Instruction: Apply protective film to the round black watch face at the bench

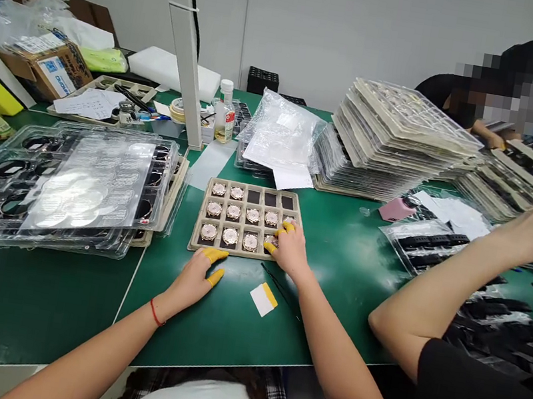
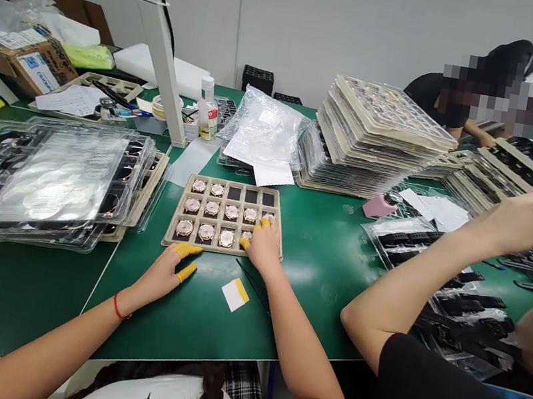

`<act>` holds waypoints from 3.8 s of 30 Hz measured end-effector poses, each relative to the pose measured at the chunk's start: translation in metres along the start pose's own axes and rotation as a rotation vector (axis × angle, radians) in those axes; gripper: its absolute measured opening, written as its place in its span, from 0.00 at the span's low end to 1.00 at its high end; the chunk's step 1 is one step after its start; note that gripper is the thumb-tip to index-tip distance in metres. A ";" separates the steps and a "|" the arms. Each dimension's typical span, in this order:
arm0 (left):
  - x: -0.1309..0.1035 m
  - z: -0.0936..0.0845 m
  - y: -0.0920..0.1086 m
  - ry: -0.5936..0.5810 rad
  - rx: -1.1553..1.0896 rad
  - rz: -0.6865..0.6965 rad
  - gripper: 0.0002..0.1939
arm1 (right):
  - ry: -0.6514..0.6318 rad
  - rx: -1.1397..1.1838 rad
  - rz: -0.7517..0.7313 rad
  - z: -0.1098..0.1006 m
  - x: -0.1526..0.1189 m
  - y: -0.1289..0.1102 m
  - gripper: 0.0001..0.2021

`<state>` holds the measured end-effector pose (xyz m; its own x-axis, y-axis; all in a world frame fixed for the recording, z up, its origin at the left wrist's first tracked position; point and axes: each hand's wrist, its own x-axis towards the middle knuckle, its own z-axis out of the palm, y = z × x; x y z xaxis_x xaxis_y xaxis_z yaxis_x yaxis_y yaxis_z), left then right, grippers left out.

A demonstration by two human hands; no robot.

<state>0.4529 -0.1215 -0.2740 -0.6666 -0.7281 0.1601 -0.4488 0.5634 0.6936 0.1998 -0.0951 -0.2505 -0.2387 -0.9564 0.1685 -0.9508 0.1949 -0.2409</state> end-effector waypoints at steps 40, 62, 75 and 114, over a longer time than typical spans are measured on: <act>-0.060 -0.021 0.037 -0.082 -0.158 -0.189 0.24 | -0.076 0.537 -0.247 -0.014 -0.116 -0.121 0.13; -0.074 -0.028 0.049 -0.121 -0.824 -0.281 0.25 | 0.224 0.393 -0.420 -0.023 -0.130 -0.083 0.13; -0.071 -0.022 0.057 -0.139 -0.839 -0.295 0.22 | 0.104 0.168 -0.638 -0.011 -0.125 -0.095 0.22; -0.014 -0.048 0.001 -0.177 -0.317 -0.093 0.21 | 0.010 0.031 -0.119 0.016 -0.140 -0.037 0.10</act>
<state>0.4904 -0.1300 -0.2417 -0.7367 -0.6760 -0.0184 -0.3242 0.3292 0.8869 0.2714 0.0279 -0.2799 -0.1264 -0.9702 0.2068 -0.9661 0.0730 -0.2478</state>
